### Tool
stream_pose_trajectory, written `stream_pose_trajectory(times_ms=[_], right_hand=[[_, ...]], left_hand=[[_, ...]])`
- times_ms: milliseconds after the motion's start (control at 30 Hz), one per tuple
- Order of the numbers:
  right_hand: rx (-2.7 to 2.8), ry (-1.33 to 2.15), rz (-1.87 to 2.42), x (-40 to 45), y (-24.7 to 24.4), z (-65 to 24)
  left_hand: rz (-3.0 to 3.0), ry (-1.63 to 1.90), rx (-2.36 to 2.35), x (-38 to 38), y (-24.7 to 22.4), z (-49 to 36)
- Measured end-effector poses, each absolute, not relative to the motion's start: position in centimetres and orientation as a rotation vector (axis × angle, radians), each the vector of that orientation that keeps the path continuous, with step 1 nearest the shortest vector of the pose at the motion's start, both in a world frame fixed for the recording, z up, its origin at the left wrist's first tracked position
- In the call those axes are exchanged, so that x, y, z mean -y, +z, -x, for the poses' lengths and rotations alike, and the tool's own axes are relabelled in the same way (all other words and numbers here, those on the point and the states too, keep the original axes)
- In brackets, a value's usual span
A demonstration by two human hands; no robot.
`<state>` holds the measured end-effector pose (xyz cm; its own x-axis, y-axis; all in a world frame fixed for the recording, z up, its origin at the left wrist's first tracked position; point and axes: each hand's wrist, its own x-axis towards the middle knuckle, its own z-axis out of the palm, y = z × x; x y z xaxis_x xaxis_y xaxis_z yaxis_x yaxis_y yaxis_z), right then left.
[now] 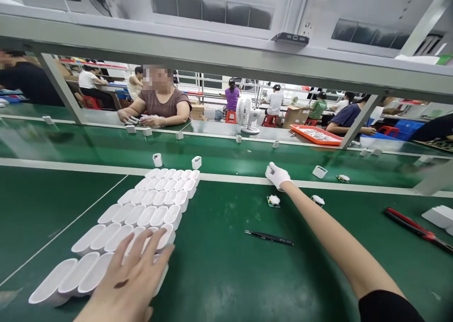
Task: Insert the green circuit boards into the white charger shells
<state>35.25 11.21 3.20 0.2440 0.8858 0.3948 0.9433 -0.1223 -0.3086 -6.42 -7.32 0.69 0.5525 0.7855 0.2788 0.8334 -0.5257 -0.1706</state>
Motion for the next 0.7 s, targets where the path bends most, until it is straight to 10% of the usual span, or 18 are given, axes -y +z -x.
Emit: stream_pose_trajectory(times_ms=[367, 700], right_hand=[[1.681, 0.092, 2.252, -1.1, 0.5, -32.4], [1.407, 0.188, 2.136, -0.7, -0.4, -33.3]], left_hand=[[2.830, 0.068, 1.712, 7.6, 5.3, -0.1], [3.275, -1.060, 1.855, 4.9, 0.5, -9.5]])
